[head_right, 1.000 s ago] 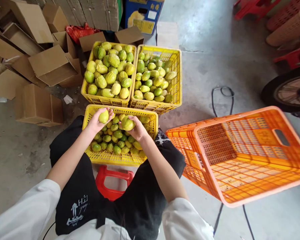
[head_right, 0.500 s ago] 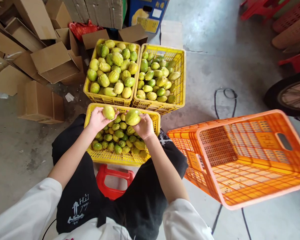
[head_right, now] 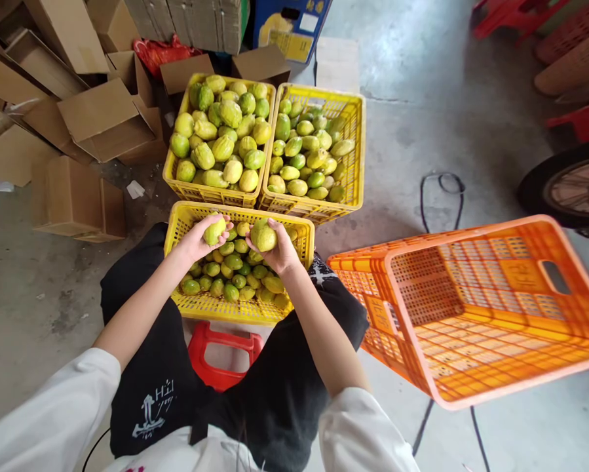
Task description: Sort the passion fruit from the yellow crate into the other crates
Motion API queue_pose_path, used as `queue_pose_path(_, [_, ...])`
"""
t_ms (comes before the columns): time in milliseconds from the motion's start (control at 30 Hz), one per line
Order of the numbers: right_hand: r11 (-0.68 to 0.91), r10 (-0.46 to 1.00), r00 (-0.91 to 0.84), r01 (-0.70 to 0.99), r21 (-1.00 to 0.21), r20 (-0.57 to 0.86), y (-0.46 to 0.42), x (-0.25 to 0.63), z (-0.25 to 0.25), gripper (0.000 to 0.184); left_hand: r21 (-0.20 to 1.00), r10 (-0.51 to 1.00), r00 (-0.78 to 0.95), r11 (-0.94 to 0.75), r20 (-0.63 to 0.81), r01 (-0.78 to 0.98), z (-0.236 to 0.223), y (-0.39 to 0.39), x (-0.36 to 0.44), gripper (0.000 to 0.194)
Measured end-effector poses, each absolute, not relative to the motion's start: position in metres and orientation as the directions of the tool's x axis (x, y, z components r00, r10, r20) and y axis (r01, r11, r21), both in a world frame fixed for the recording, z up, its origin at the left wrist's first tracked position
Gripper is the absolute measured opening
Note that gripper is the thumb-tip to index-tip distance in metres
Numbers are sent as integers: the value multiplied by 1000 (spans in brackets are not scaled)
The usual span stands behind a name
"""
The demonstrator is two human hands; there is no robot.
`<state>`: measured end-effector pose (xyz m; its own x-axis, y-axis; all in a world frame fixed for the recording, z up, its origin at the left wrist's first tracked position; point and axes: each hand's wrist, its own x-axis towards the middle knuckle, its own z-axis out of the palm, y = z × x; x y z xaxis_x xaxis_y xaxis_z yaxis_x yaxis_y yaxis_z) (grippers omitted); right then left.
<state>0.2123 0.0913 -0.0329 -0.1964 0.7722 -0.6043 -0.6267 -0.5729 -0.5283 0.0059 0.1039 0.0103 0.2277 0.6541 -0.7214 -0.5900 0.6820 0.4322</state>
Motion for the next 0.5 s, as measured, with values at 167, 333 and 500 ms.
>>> queue_pose_path(167, [-515, 813, -173, -660, -547, -556, 93, 214, -32, 29, 387, 659, 176, 614, -732, -688, 9, 106, 5, 21])
queue_pose_path(333, [-526, 815, -204, -651, -547, -542, 93, 215, -27, 32, 356, 655, 152, 574, -741, -738, 9, 106, 6, 22])
queue_pose_path(500, [-533, 780, -101, -626, -570, -618, 91, 210, -23, 35, 393, 632, 200, 666, -749, -634, 3, 104, 8, 8])
